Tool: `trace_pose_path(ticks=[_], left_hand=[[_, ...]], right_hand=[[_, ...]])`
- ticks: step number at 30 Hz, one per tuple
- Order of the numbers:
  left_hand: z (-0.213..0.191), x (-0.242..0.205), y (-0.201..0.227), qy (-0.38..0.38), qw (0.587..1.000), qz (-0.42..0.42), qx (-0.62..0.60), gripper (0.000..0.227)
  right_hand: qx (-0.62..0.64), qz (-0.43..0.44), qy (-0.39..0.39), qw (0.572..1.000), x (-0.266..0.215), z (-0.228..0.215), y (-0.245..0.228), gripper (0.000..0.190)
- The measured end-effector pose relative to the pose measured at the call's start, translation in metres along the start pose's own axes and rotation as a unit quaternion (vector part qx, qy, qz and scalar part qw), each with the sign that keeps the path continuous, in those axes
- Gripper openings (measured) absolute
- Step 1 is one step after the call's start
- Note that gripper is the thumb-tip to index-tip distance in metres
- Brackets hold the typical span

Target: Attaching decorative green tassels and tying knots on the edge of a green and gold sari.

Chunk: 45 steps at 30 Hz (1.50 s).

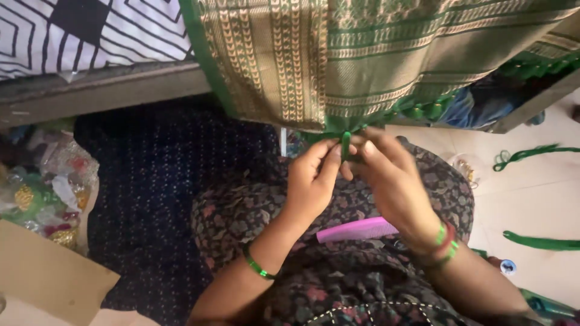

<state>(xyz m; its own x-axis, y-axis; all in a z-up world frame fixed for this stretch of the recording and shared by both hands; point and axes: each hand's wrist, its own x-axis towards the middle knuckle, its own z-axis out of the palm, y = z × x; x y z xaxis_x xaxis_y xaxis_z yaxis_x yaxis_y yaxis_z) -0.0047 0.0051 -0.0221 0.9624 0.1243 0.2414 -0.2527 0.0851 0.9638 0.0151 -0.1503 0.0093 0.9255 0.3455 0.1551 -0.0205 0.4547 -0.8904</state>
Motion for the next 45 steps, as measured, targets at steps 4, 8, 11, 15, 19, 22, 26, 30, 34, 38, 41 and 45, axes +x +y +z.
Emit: trace_pose_path(ticks=[4, 8, 11, 15, 19, 22, 26, 30, 34, 38, 41, 45], left_hand=[[-0.002, -0.002, 0.008, 0.014, 0.992, 0.068, 0.108, 0.016], [-0.025, 0.0, 0.007, 0.026, 0.906, 0.202, 0.372, 0.007], [-0.033, 0.013, 0.013, 0.088, 0.945, 0.174, 0.262, 0.027], [-0.022, 0.035, 0.021, -0.056, 0.99, -0.041, -0.124, 0.023], [-0.012, 0.041, 0.014, -0.049, 0.987, -0.024, -0.154, 0.026], [-0.017, 0.041, 0.017, -0.069, 0.99, 0.014, -0.123, 0.025], [-0.017, 0.041, 0.018, -0.077, 0.989, 0.001, -0.124, 0.024], [-0.015, 0.049, 0.024, -0.075, 0.992, -0.005, -0.102, 0.014], [-0.017, 0.055, 0.04, -0.104, 0.99, -0.03, -0.086, 0.011], [-0.024, 0.065, 0.049, -0.157, 0.984, -0.077, -0.038, 0.016], [-0.025, 0.07, 0.052, -0.183, 0.977, -0.098, -0.034, 0.018], [-0.024, 0.072, 0.044, -0.128, 0.973, -0.194, 0.016, 0.021]], right_hand=[[0.227, 0.091, -0.074, 0.967, 0.034, 0.0, 0.013, 0.027], [0.06, 0.059, 0.006, 0.996, 0.039, 0.012, 0.015, 0.019], [-0.088, -0.031, 0.056, 0.994, 0.024, -0.008, 0.048, 0.016], [-0.21, -0.109, 0.04, 0.971, 0.006, -0.008, 0.049, 0.02], [-0.518, -0.21, 0.011, 0.829, -0.006, -0.038, 0.03, 0.029], [-0.526, -0.105, -0.017, 0.844, -0.016, -0.042, 0.001, 0.04], [-0.573, -0.021, -0.261, 0.776, -0.055, -0.107, 0.06, 0.024], [-0.711, -0.123, -0.338, 0.604, -0.073, -0.113, 0.083, 0.036], [-0.68, -0.079, -0.402, 0.608, -0.056, -0.093, 0.041, 0.028], [-0.69, -0.229, -0.345, 0.594, -0.015, -0.044, -0.058, 0.025], [-0.738, -0.474, -0.232, 0.42, 0.006, -0.012, -0.122, 0.028], [-0.798, -0.498, -0.217, 0.262, 0.013, -0.051, -0.11, 0.03]])
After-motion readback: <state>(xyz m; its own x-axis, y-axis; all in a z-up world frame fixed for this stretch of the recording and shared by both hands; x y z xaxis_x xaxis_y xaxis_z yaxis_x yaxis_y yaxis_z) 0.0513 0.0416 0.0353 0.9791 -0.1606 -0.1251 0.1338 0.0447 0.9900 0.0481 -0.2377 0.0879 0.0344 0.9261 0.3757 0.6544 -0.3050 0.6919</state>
